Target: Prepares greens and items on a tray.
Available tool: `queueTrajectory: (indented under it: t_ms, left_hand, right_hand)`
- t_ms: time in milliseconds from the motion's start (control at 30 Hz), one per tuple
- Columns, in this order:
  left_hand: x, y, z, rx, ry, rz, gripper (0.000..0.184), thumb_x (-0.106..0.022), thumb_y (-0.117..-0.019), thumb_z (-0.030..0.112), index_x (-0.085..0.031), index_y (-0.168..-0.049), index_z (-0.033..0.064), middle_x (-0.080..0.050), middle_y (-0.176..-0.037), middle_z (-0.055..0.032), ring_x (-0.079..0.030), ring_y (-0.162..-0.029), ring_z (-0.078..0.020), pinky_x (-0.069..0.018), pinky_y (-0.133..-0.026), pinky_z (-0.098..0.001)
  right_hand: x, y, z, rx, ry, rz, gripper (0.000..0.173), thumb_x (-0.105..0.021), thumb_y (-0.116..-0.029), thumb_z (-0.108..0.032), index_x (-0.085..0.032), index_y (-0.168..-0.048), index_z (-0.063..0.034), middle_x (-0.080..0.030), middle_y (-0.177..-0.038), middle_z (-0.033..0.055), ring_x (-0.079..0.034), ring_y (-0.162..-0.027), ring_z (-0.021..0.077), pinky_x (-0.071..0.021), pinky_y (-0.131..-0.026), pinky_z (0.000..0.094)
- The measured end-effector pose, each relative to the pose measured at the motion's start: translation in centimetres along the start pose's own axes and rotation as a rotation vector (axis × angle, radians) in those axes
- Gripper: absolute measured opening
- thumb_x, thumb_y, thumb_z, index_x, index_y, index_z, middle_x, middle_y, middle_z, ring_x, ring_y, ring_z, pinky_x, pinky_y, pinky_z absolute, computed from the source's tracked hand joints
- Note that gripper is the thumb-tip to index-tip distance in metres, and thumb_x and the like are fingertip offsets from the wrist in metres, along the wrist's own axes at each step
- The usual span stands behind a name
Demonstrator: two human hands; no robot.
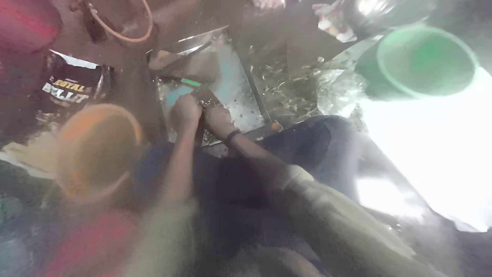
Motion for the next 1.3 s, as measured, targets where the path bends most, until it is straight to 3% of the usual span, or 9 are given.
queueTrajectory:
  t_ms: [100, 200, 267, 433, 500, 600, 733, 1133, 1300]
  left_hand:
    - [0.0, -0.1, -0.1, 0.028, 0.011, -0.023, 0.021, -0.067, -0.0956, 0.024, -0.077, -0.104, 0.0084, -0.073, -0.114, -0.0199, -0.07, -0.11, -0.0401, -0.0559, -0.091, -0.0642]
    - [-0.1, -0.6, 0.0, 0.022, 0.032, -0.034, 0.019, -0.067, -0.095, 0.02, -0.077, -0.104, 0.007, -0.072, -0.115, -0.0216, -0.069, -0.11, -0.0414, -0.0553, -0.091, -0.0649]
    - [-0.3, -0.8, -0.1, 0.01, 0.03, -0.029, 0.018, -0.066, -0.0955, 0.019, -0.077, -0.103, 0.0068, -0.073, -0.113, -0.0212, -0.07, -0.109, -0.0411, -0.0555, -0.091, -0.0642]
    - [-0.1, -0.5, -0.2, 0.065, 0.089, -0.019, 0.02, -0.069, -0.0949, 0.021, -0.077, -0.106, 0.0067, -0.073, -0.115, -0.0219, -0.07, -0.11, -0.0411, -0.0547, -0.093, -0.0649]
    - [0.1, -0.3, -0.2, 0.073, 0.061, -0.017, 0.02, -0.069, -0.0943, 0.02, -0.077, -0.106, 0.0063, -0.073, -0.114, -0.0219, -0.07, -0.109, -0.0413, -0.0559, -0.091, -0.0644]
    - [0.3, 0.0, 0.1, 0.064, 0.029, -0.015, 0.023, -0.068, -0.0948, 0.016, -0.071, -0.108, -0.0031, -0.07, -0.114, -0.0268, -0.069, -0.109, -0.0438, -0.0562, -0.089, -0.0636]
    - [-0.3, -0.8, -0.1, 0.014, 0.017, -0.007, 0.019, -0.067, -0.0946, 0.019, -0.078, -0.105, 0.0066, -0.073, -0.114, -0.0221, -0.069, -0.111, -0.042, -0.0543, -0.092, -0.0656]
    - [-0.2, -0.9, -0.2, -0.043, 0.037, -0.014, 0.02, -0.067, -0.0934, 0.018, -0.079, -0.109, 0.0158, -0.075, -0.113, -0.0172, -0.07, -0.11, -0.0395, -0.0548, -0.091, -0.0655]
    - [-0.5, -0.8, -0.2, -0.091, 0.038, 0.014, 0.017, -0.069, -0.0949, 0.019, -0.079, -0.108, 0.0123, -0.074, -0.116, -0.0174, -0.069, -0.113, -0.0393, -0.0545, -0.095, -0.0639]
  right_hand:
    - [-2.5, 2.5, 2.3, 0.047, -0.064, 0.17, 0.015, -0.069, -0.0921, -0.019, -0.068, -0.096, -0.0045, -0.069, -0.089, 0.022, -0.07, -0.079, 0.0426, -0.0556, -0.057, 0.0605]
    - [-2.6, 4.3, 3.2, 0.031, 0.028, 0.074, 0.019, -0.067, -0.097, -0.024, -0.071, -0.102, -0.0054, -0.071, -0.092, 0.0199, -0.071, -0.082, 0.0397, -0.0572, -0.063, 0.0591]
    - [-2.9, 4.6, 4.2, -0.012, 0.053, 0.006, 0.02, -0.067, -0.0949, -0.026, -0.071, -0.1, -0.0063, -0.072, -0.094, 0.0185, -0.072, -0.085, 0.0387, -0.0565, -0.066, 0.0595]
    - [-0.3, 5.2, 3.8, 0.044, -0.055, 0.135, 0.013, -0.071, -0.0912, -0.017, -0.069, -0.095, -0.0049, -0.069, -0.085, 0.0187, -0.07, -0.074, 0.0378, -0.0559, -0.056, 0.0571]
    - [1.1, 3.5, 2.4, 0.036, -0.053, 0.131, 0.018, -0.064, -0.097, -0.02, -0.068, -0.1, -0.0034, -0.07, -0.093, 0.0213, -0.071, -0.083, 0.0404, -0.0569, -0.062, 0.0594]
    - [2.4, 0.4, 0.2, 0.023, 0.016, 0.007, 0.028, -0.054, -0.1036, -0.023, -0.071, -0.105, -0.001, -0.072, -0.109, 0.0233, -0.071, -0.102, 0.043, -0.0566, -0.077, 0.0634]
    - [1.4, -0.8, -0.2, -0.018, -0.042, -0.042, 0.027, -0.055, -0.1031, -0.021, -0.071, -0.11, -0.0007, -0.071, -0.118, 0.0245, -0.068, -0.11, 0.0448, -0.0547, -0.083, 0.0664]
    - [0.7, -0.7, 0.2, -0.036, -0.03, -0.021, 0.029, -0.051, -0.1044, -0.024, -0.072, -0.106, -0.0037, -0.072, -0.114, 0.0227, -0.069, -0.108, 0.0429, -0.0559, -0.08, 0.0647]
    - [0.4, -0.7, 0.2, -0.035, -0.037, -0.012, 0.029, -0.05, -0.1048, -0.021, -0.072, -0.11, -0.0032, -0.07, -0.118, 0.0244, -0.069, -0.11, 0.0448, -0.0565, -0.08, 0.065]
Point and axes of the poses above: each hand's wrist, its own y-axis away from the middle knuckle, its own x-axis out of the back of the hand, z = x × y, the point moved 6 cm from there along -y, towards the middle knuckle
